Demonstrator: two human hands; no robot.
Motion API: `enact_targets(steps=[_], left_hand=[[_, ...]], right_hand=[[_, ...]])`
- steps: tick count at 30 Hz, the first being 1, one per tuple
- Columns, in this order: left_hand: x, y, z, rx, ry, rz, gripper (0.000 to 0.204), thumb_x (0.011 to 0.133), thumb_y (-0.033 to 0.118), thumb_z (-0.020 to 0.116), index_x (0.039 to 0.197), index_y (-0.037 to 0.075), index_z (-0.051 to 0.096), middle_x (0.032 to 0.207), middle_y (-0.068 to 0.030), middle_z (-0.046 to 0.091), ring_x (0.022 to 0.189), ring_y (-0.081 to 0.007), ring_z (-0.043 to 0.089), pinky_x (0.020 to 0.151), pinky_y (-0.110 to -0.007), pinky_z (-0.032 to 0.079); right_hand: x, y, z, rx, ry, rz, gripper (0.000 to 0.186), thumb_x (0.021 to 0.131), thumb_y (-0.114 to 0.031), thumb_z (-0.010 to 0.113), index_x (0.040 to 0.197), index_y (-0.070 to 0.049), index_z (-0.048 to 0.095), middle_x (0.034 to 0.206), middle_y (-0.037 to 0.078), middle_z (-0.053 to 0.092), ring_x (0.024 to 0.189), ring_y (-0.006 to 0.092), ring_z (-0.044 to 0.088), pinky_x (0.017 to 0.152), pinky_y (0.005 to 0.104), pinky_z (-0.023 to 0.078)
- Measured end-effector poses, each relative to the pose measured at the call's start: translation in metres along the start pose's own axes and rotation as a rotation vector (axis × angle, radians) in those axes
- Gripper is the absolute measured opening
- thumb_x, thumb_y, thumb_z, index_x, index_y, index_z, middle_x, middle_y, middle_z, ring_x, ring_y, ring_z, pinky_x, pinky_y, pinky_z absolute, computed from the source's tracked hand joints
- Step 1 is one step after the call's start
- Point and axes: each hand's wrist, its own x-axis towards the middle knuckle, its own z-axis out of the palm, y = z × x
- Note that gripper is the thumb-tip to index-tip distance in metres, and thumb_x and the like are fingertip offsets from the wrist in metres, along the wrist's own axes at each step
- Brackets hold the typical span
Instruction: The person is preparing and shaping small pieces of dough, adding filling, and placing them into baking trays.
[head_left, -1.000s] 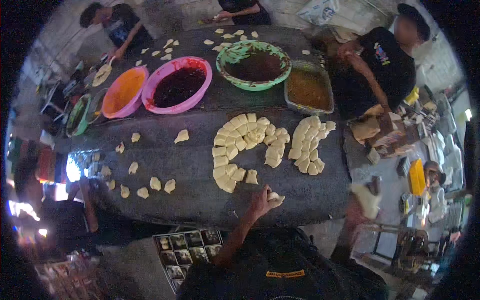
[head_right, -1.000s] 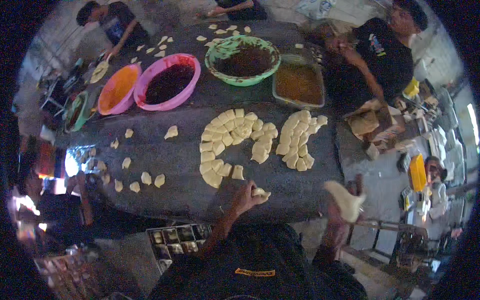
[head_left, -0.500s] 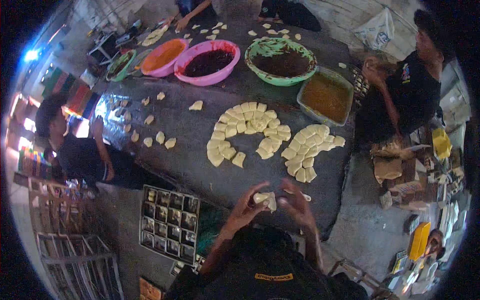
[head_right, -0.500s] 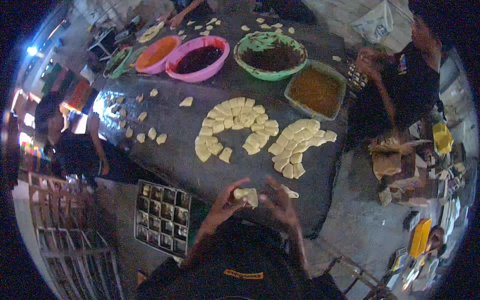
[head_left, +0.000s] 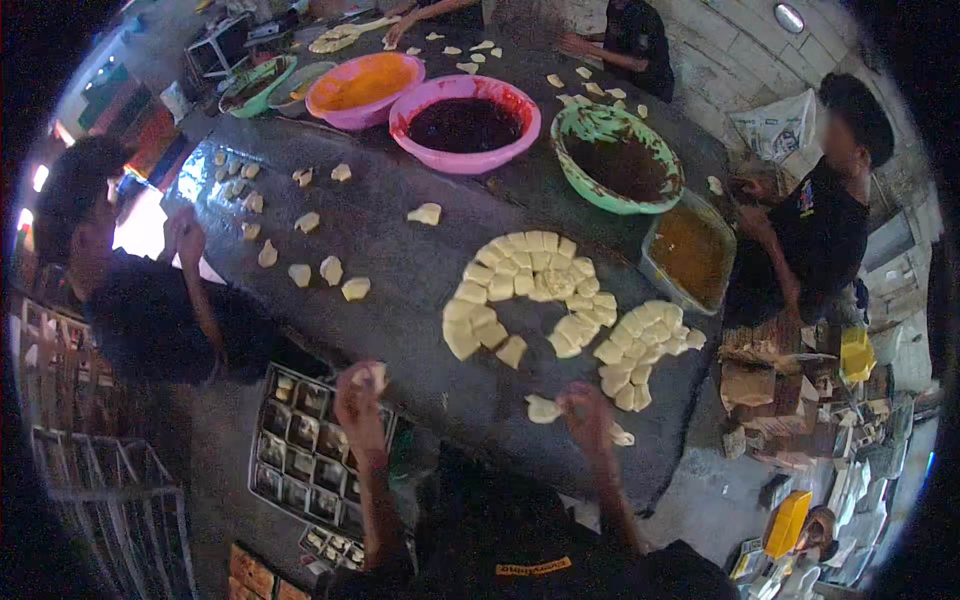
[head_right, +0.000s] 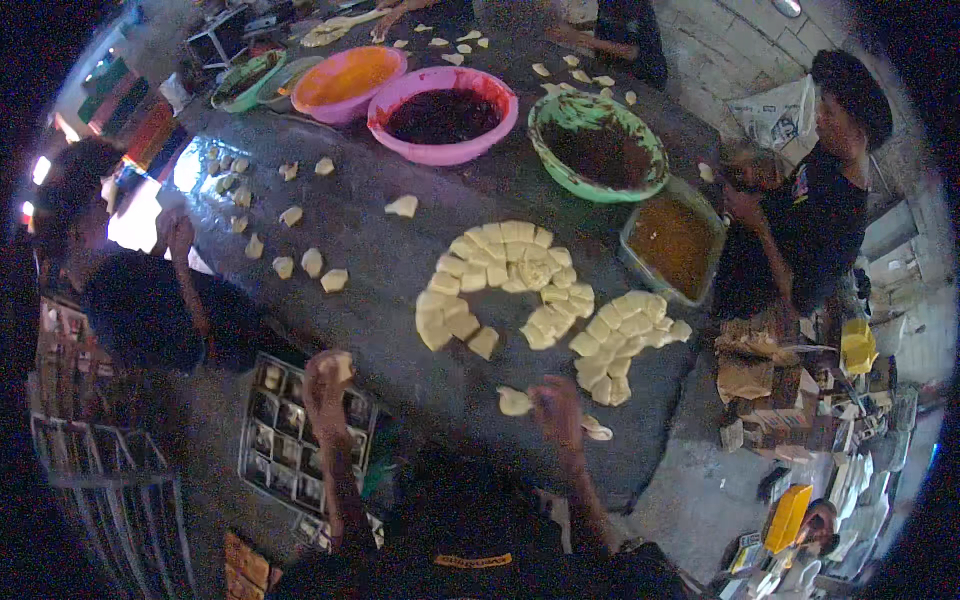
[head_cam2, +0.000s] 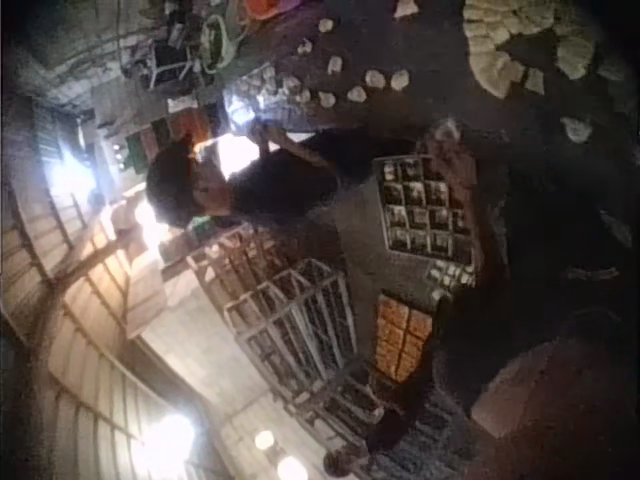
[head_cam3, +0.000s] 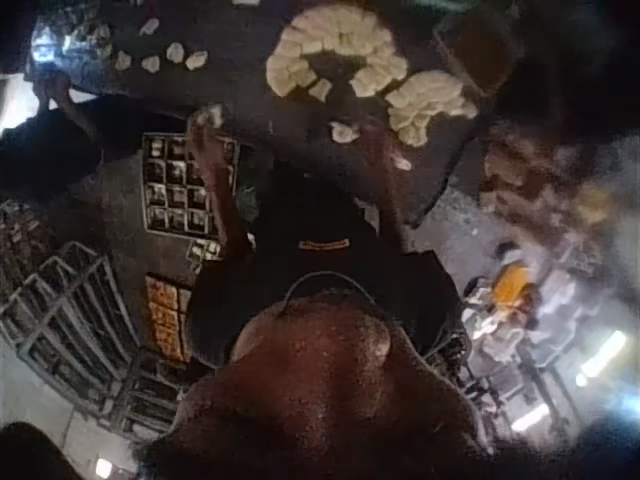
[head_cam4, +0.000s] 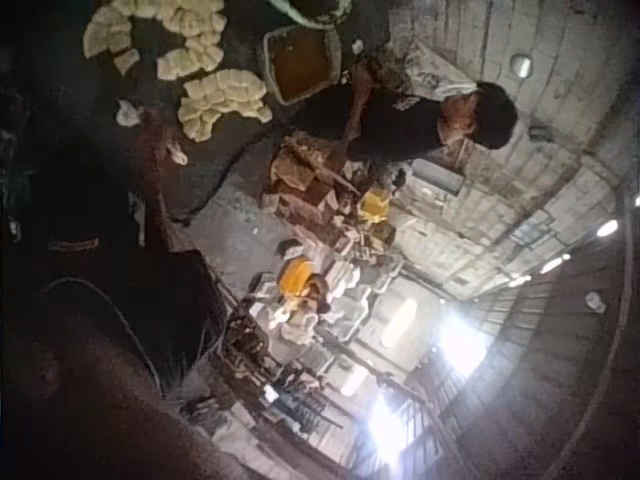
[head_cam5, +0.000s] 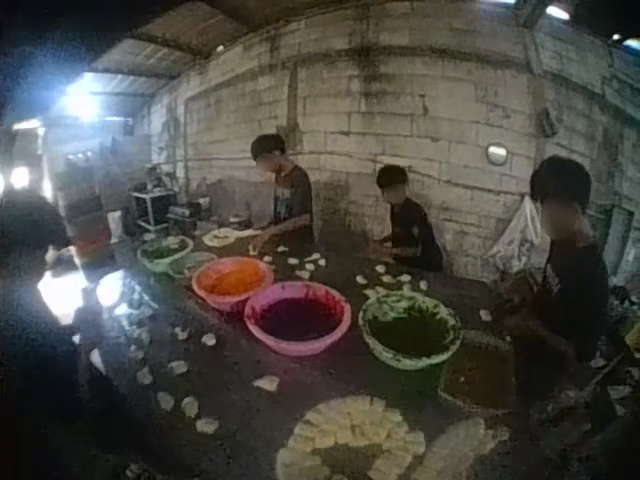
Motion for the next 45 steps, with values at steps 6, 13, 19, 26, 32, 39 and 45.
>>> enact_targets(steps=[6,13,19,26,32,39,45], left_hand=[[0.060,-0.054,0.066,1.233,-0.436,0.332,0.042,0.091,0.020,0.063,0.132,0.015,0.055,0.146,-0.0212,0.037,0.136,-0.0396,0.035,0.107,-0.050,0.036],[0.073,-0.021,0.063,0.491,-0.546,0.308,0.045,0.092,0.013,0.061,0.136,0.016,0.053,0.150,-0.0206,0.031,0.141,-0.0395,0.026,0.109,-0.053,0.034],[0.077,-0.056,-0.020,0.546,-0.535,0.359,0.034,0.095,0.009,0.056,0.128,0.010,0.057,0.135,-0.0162,0.053,0.124,-0.0344,0.050,0.098,-0.046,0.045],[0.042,-0.015,-0.028,0.463,-0.344,0.160,0.030,0.097,0.010,0.053,0.126,0.005,0.057,0.124,-0.0137,0.061,0.111,-0.0275,0.061,0.090,-0.037,0.052],[0.004,0.060,0.111,0.172,-0.622,0.515,0.044,0.095,0.014,0.056,0.136,0.003,0.047,0.132,-0.0189,0.056,0.123,-0.0308,0.054,0.102,-0.039,0.044],[-0.060,0.105,0.206,0.185,-1.098,0.008,0.040,0.097,0.021,0.055,0.130,0.000,0.046,0.109,-0.0167,0.063,0.099,-0.0262,0.064,0.082,-0.035,0.052],[-0.102,-0.077,0.118,0.113,-0.969,0.012,0.028,0.101,0.023,0.046,0.118,0.001,0.052,0.089,-0.0130,0.061,0.073,-0.0173,0.060,0.061,-0.031,0.049]], right_hand=[[0.163,0.001,0.028,0.169,0.194,0.648,0.027,0.087,-0.028,0.068,0.095,-0.002,0.069,0.073,0.008,0.066,0.065,0.0172,0.062,0.063,0.0326,0.049],[0.212,0.031,0.085,-0.096,0.014,0.741,0.035,0.079,-0.034,0.074,0.096,-0.004,0.070,0.087,0.011,0.068,0.081,0.0235,0.064,0.073,0.0381,0.050],[0.202,0.009,0.008,1.028,0.343,0.635,0.025,0.083,-0.020,0.071,0.101,-0.005,0.064,0.092,0.003,0.065,0.083,0.0140,0.060,0.076,0.0318,0.048],[0.199,-0.049,-0.092,1.286,0.346,0.588,0.025,0.086,-0.013,0.070,0.109,-0.008,0.061,0.098,0.001,0.064,0.089,0.0127,0.061,0.080,0.0304,0.051],[0.199,-0.075,-0.133,1.592,0.315,0.312,0.022,0.089,-0.006,0.066,0.108,-0.009,0.058,0.093,-0.002,0.061,0.086,0.0081,0.057,0.075,0.0239,0.045],[0.153,-0.098,-0.169,1.377,0.273,0.271,0.020,0.088,-0.005,0.067,0.105,-0.007,0.058,0.099,0.000,0.063,0.089,0.0097,0.058,0.079,0.0262,0.048],[0.085,-0.045,-0.239,2.037,0.618,-0.117,0.041,0.092,-0.009,0.058,0.129,0.002,0.046,0.119,0.016,0.059,0.108,0.0268,0.059,0.098,0.0432,0.049]])
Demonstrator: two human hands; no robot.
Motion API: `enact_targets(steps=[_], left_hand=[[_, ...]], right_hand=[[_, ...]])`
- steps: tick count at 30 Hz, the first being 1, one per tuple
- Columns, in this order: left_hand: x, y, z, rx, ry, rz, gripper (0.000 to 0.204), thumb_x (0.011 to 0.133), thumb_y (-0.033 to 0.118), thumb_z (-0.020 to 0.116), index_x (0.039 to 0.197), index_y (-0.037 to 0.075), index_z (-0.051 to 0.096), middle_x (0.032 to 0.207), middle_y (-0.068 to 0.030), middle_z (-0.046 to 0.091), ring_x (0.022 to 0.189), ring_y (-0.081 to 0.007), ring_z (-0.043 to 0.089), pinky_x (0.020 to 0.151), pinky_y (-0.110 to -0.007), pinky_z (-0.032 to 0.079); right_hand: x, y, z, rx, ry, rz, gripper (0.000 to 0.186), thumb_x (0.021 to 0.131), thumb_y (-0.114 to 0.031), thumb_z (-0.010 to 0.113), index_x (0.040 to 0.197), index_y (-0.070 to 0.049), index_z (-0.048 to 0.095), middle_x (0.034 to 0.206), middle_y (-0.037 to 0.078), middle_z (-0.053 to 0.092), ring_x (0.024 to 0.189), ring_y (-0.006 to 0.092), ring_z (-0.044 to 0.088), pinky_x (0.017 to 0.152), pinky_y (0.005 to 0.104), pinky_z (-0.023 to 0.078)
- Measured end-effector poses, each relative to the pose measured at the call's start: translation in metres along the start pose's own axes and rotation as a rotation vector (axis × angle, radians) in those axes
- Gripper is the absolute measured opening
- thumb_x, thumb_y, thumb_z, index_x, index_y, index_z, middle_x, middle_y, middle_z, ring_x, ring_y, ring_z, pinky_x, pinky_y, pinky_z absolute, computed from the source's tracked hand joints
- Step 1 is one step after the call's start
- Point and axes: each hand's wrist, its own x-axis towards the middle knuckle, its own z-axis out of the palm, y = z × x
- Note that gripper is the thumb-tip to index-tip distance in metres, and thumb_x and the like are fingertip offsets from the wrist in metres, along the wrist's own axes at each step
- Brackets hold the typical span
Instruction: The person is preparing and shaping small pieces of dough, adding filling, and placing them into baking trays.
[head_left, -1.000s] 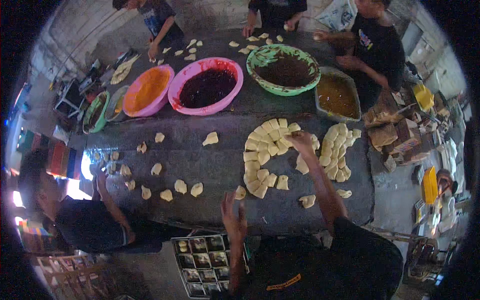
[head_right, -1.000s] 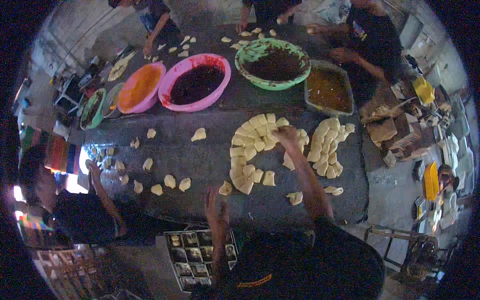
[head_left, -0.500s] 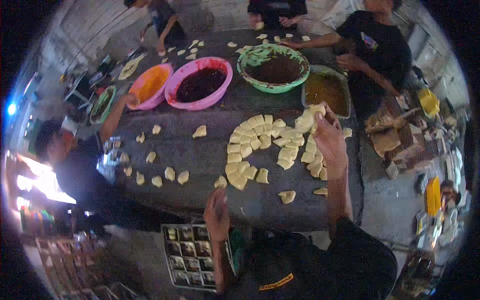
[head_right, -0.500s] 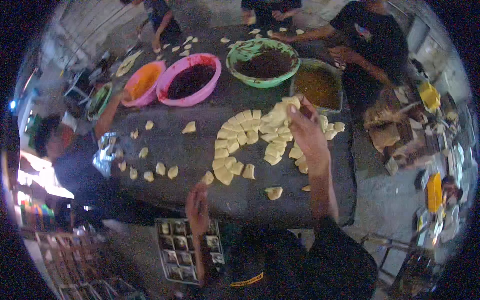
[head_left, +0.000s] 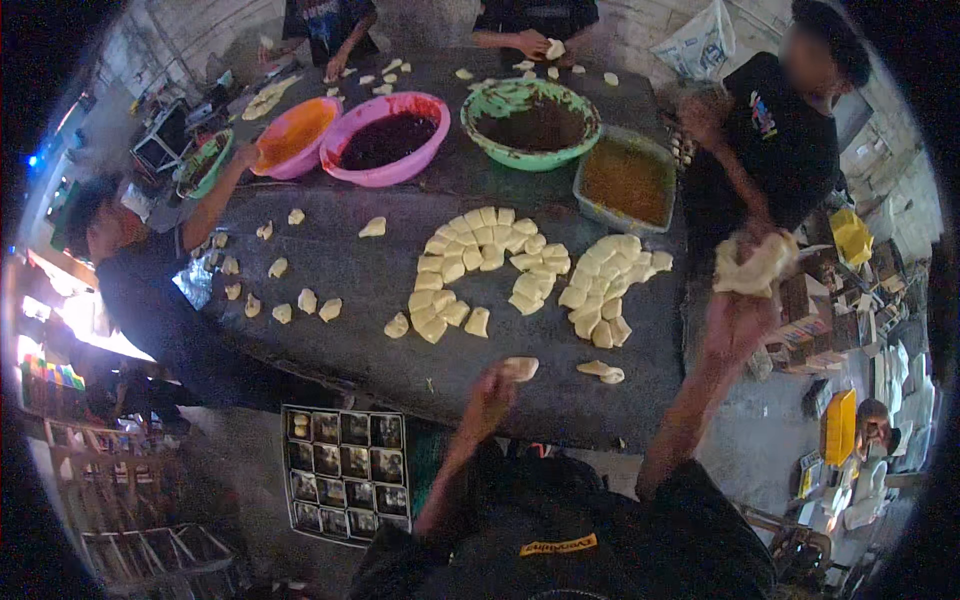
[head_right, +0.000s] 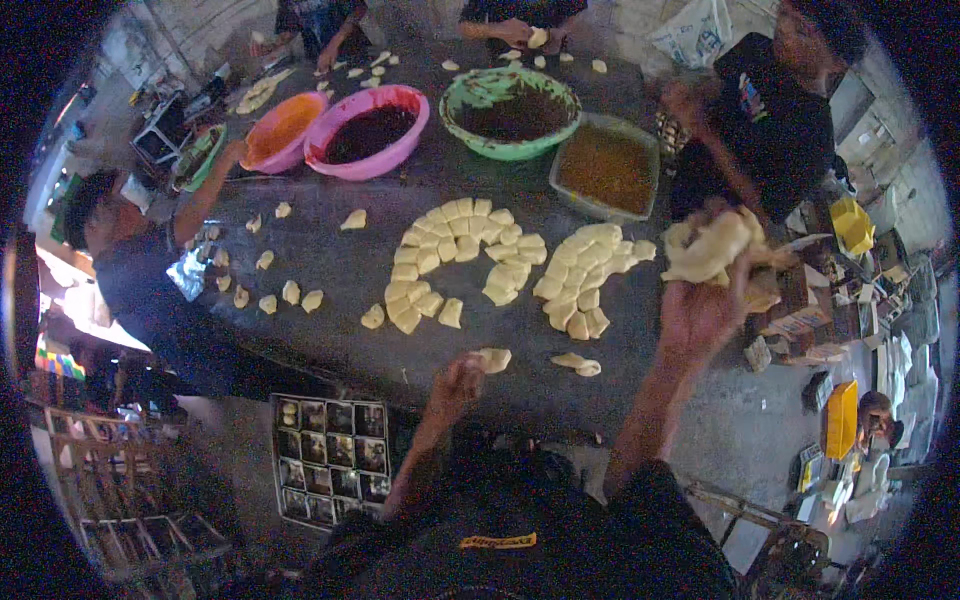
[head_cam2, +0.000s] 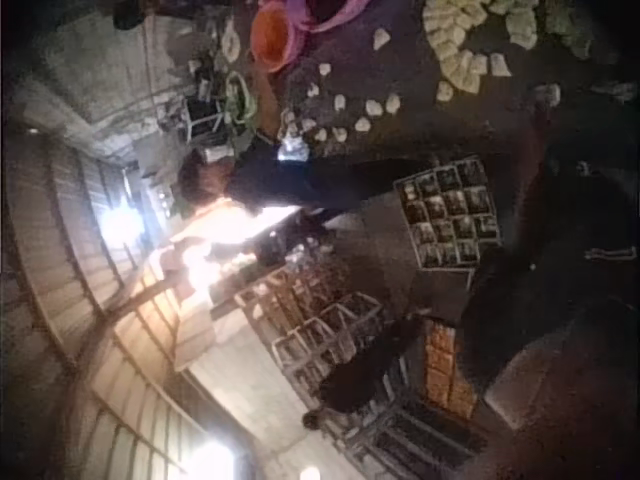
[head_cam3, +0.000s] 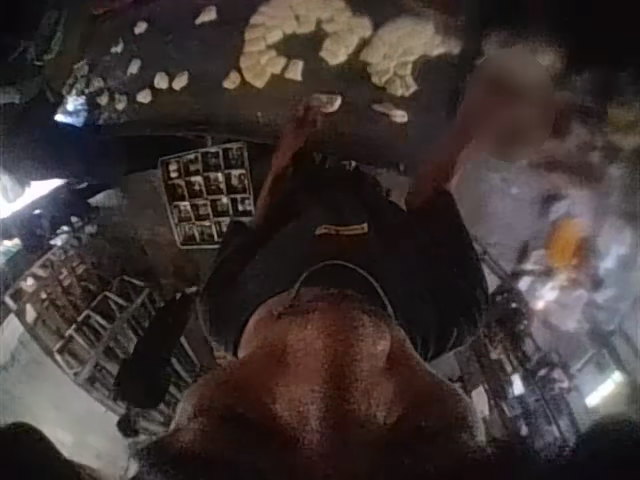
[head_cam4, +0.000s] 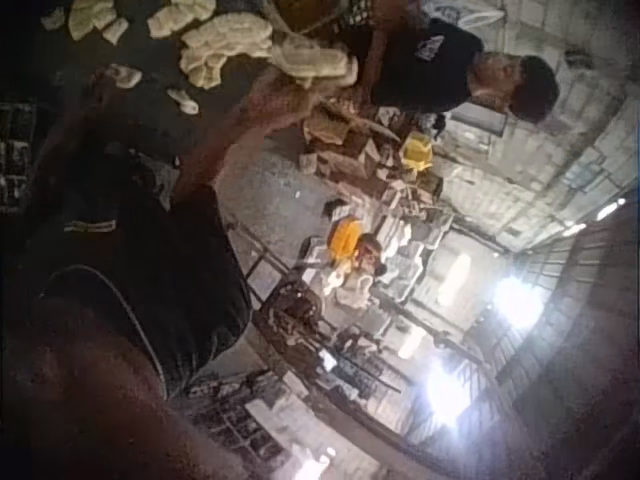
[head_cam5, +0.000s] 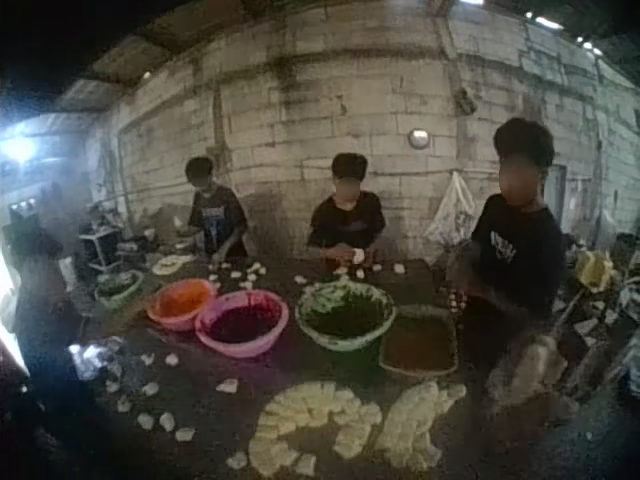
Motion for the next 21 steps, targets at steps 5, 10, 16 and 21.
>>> enact_targets(steps=[5,10,16,21], left_hand=[[0.006,0.041,-0.062,-0.525,0.485,-0.128,0.032,0.103,0.032,0.043,0.120,0.006,0.052,0.081,-0.0044,0.057,0.068,-0.0109,0.053,0.064,-0.028,0.048],[0.055,0.047,-0.076,-0.288,0.455,0.100,0.040,0.103,0.038,0.041,0.122,0.003,0.050,0.079,-0.0074,0.057,0.070,-0.0177,0.056,0.068,-0.031,0.047],[0.015,-0.037,-0.086,0.715,0.292,0.171,0.028,0.096,0.012,0.053,0.124,0.006,0.050,0.106,-0.0170,0.058,0.101,-0.0346,0.055,0.092,-0.051,0.041],[0.021,-0.033,-0.109,0.646,0.123,0.099,0.035,0.089,0.000,0.056,0.122,0.008,0.052,0.119,-0.0146,0.054,0.108,-0.0356,0.052,0.094,-0.052,0.039]], right_hand=[[-0.034,0.053,-0.055,-0.866,0.442,0.150,0.026,0.092,-0.005,0.062,0.117,-0.003,0.056,0.111,0.005,0.060,0.098,0.0161,0.060,0.086,0.0319,0.050],[-0.112,0.121,-0.198,-1.281,0.270,0.580,0.023,0.091,-0.014,0.063,0.110,-0.004,0.056,0.102,0.006,0.061,0.092,0.0197,0.060,0.079,0.0343,0.051],[-0.113,0.131,-0.183,-2.107,-0.269,0.384,0.034,0.091,-0.018,0.059,0.120,-0.001,0.056,0.118,0.020,0.055,0.111,0.0386,0.055,0.093,0.0438,0.046],[-0.118,0.140,-0.146,-2.220,-0.300,0.492,0.043,0.087,-0.017,0.066,0.125,-0.002,0.055,0.130,0.017,0.050,0.118,0.0372,0.052,0.098,0.0448,0.045]])
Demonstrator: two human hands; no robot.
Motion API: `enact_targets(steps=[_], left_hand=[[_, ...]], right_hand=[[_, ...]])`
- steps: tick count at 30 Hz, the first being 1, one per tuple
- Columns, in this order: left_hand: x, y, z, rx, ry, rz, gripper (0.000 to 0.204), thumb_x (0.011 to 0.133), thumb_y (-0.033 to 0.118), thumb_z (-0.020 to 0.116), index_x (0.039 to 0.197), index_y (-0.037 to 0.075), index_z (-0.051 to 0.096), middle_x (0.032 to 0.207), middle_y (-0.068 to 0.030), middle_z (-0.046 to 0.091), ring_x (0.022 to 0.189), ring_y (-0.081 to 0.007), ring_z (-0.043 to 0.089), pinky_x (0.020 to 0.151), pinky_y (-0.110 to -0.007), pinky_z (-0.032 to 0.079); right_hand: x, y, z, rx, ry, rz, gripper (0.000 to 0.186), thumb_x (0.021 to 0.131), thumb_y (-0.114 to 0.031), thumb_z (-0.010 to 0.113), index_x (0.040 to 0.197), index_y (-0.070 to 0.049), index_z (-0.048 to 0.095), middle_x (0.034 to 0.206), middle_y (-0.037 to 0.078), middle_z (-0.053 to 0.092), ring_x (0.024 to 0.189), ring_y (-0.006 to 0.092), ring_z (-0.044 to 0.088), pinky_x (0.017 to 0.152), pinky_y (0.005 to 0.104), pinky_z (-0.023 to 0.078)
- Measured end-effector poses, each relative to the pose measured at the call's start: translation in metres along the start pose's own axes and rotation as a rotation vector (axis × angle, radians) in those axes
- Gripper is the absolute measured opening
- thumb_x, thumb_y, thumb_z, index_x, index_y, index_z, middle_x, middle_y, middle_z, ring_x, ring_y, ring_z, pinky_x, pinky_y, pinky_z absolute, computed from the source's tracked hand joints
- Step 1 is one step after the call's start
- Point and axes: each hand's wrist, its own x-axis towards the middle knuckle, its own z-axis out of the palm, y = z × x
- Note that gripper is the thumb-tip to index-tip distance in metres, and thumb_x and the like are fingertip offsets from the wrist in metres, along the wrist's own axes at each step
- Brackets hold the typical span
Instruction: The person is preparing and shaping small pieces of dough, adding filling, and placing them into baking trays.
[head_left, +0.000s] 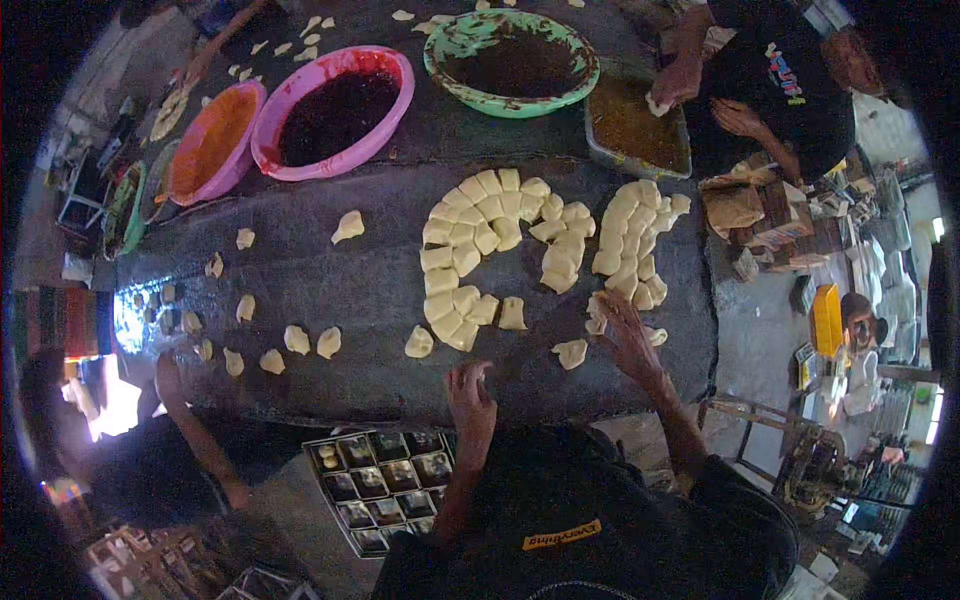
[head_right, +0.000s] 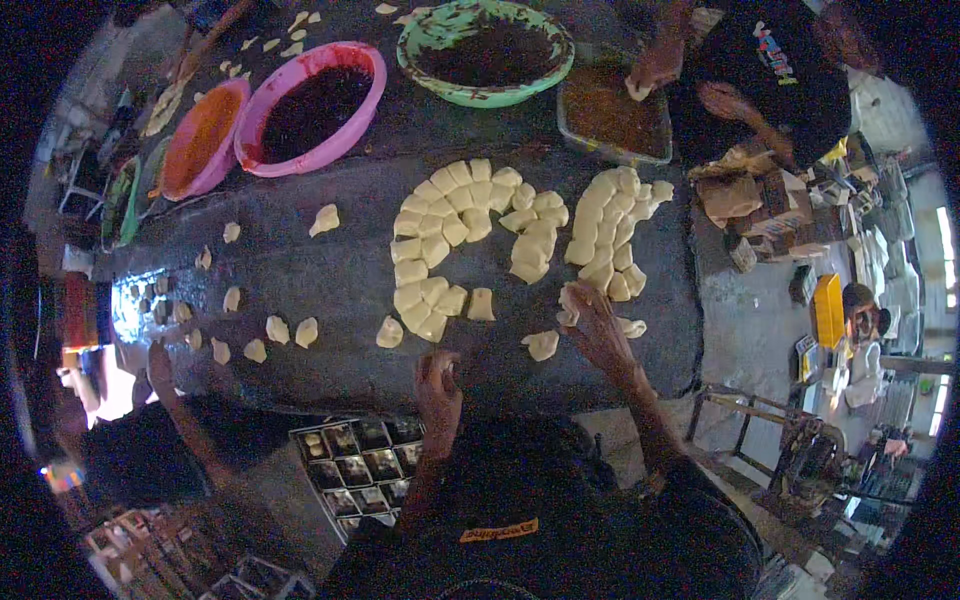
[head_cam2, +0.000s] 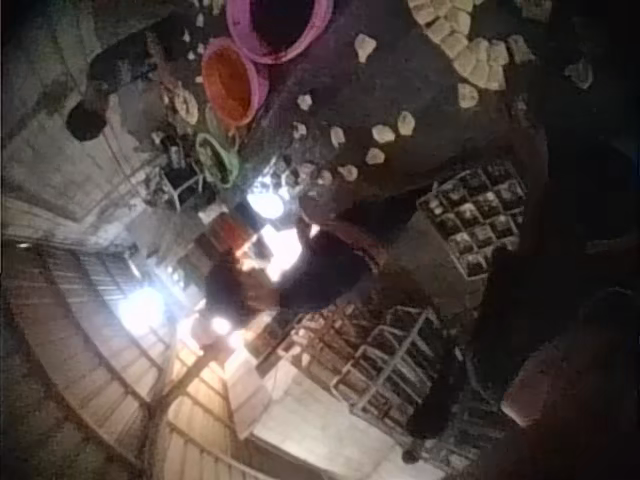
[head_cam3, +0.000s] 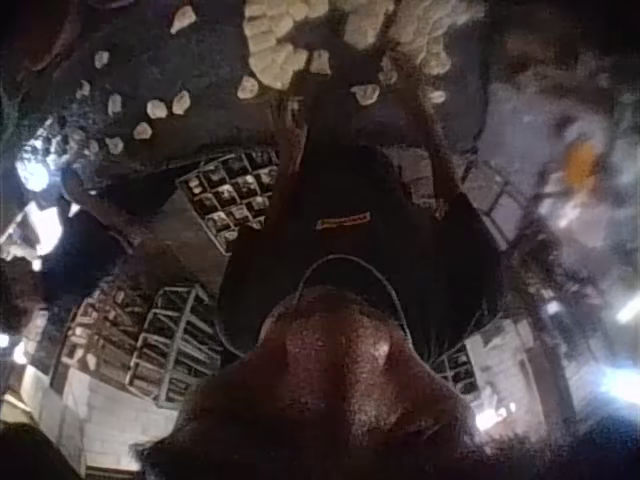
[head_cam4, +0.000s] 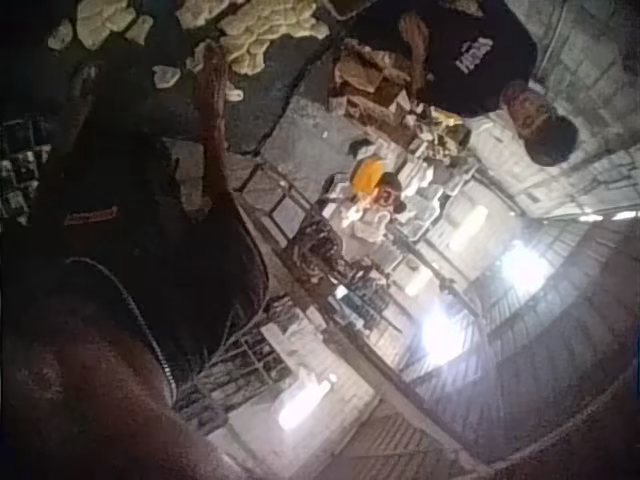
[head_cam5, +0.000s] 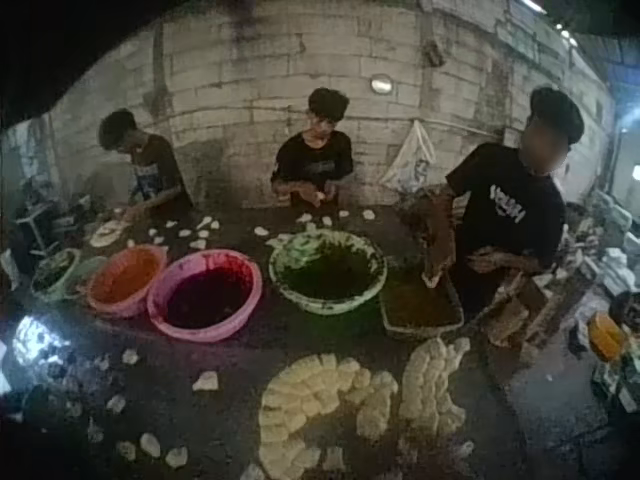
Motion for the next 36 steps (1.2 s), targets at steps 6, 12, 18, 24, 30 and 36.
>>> enact_targets(steps=[6,12,18,24,30,36], left_hand=[[0.037,0.034,-0.010,0.031,-0.042,0.096,0.043,0.091,0.004,0.054,0.133,0.011,0.049,0.133,-0.0164,0.050,0.126,-0.0357,0.044,0.107,-0.058,0.028],[-0.007,0.078,-0.011,-0.006,0.087,0.028,0.043,0.100,0.019,0.048,0.142,0.012,0.043,0.134,-0.0190,0.053,0.126,-0.0350,0.050,0.108,-0.051,0.036],[0.014,0.161,-0.012,-0.391,0.100,-0.123,0.043,0.098,0.024,0.055,0.137,0.009,0.049,0.114,-0.0168,0.061,0.086,-0.0256,0.064,0.076,-0.038,0.052],[0.015,0.209,0.017,-0.220,0.430,0.153,0.025,0.097,0.021,0.055,0.114,0.003,0.058,0.101,-0.0214,0.055,0.084,-0.0360,0.058,0.070,-0.042,0.049],[-0.015,0.268,0.064,-0.485,0.302,0.115,0.027,0.102,0.024,0.044,0.112,0.000,0.052,0.101,-0.0225,0.055,0.095,-0.0424,0.055,0.082,-0.049,0.044],[-0.009,0.284,0.086,-0.421,0.404,0.415,0.032,0.102,0.025,0.043,0.123,0.001,0.048,0.109,-0.0222,0.056,0.089,-0.0417,0.060,0.077,-0.048,0.049]], right_hand=[[0.003,0.011,0.004,-0.072,-0.071,-0.015,0.067,0.080,-0.018,0.072,0.141,-0.010,0.045,0.142,0.016,0.042,0.134,0.0370,0.036,0.108,0.0476,0.035],[-0.010,0.074,0.045,-0.053,0.167,-0.154,0.047,0.078,-0.010,0.070,0.124,-0.010,0.059,0.111,0.014,0.064,0.106,0.0359,0.061,0.095,0.0492,0.047],[0.005,-0.018,-0.005,0.696,0.053,-0.255,0.028,0.088,-0.002,0.060,0.116,-0.004,0.062,0.103,0.011,0.068,0.087,0.0187,0.067,0.069,0.0309,0.054],[-0.045,-0.079,-0.099,0.921,-0.093,0.014,0.037,0.092,-0.005,0.059,0.129,-0.004,0.057,0.100,0.008,0.068,0.090,0.0131,0.062,0.076,0.0265,0.050],[-0.086,-0.028,-0.134,0.784,0.054,-0.106,0.037,0.084,0.005,0.060,0.121,0.000,0.061,0.106,0.011,0.069,0.092,0.0130,0.064,0.079,0.0267,0.051],[-0.102,-0.068,-0.197,1.015,0.300,0.029,0.022,0.085,0.002,0.063,0.107,0.000,0.064,0.087,0.006,0.065,0.081,0.0143,0.063,0.072,0.0264,0.050]])
